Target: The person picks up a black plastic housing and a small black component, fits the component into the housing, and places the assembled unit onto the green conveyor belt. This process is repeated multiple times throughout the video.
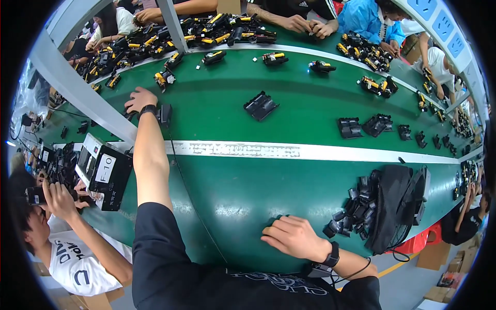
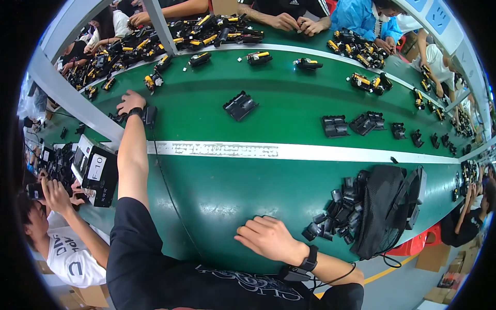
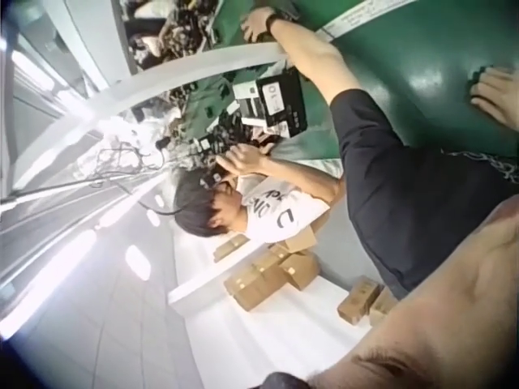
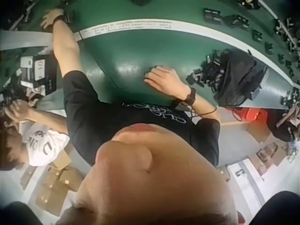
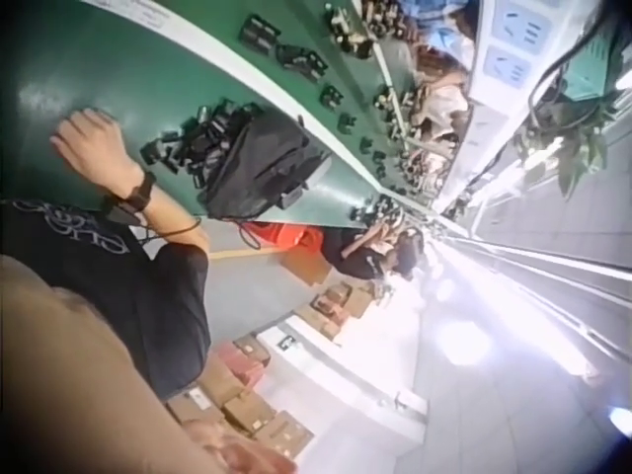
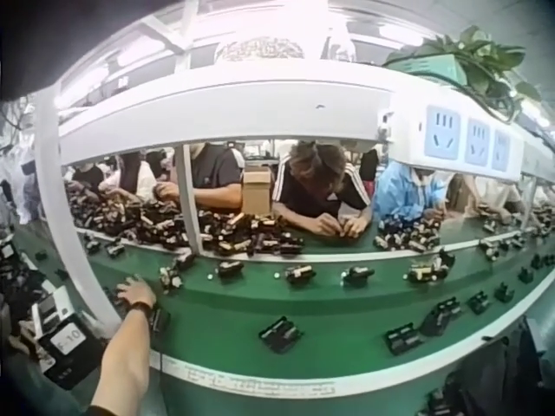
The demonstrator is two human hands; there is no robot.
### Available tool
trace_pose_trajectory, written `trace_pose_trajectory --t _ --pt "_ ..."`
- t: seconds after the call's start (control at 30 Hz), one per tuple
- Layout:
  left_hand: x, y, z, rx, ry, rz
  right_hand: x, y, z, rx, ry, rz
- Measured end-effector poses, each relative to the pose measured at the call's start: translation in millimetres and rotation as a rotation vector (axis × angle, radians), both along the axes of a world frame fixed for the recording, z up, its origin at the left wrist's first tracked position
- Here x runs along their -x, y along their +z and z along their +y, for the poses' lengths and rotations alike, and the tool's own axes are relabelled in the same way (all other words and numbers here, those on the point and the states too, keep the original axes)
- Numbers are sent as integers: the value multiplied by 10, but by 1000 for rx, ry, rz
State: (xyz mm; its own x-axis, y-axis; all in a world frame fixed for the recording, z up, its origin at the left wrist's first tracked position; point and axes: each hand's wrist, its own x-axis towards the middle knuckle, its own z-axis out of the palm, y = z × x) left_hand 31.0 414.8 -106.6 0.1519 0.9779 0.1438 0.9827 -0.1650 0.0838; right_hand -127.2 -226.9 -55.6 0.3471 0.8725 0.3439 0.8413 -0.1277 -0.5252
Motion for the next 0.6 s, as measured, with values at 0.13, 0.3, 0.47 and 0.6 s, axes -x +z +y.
trace_pose_trajectory --t 0.13,0.3,0.47,0.6 --pt "88 -250 137 -340 -52 -129 -4 1 20 28 13 -28" --pt "14 -197 181 -290 -5 -325 29 -32 52 66 27 -86" --pt "8 -156 -46 -229 -26 10 6 -65 52 50 5 -75" --pt "128 -30 -194 -147 -56 -10 46 -43 65 34 -7 -80"
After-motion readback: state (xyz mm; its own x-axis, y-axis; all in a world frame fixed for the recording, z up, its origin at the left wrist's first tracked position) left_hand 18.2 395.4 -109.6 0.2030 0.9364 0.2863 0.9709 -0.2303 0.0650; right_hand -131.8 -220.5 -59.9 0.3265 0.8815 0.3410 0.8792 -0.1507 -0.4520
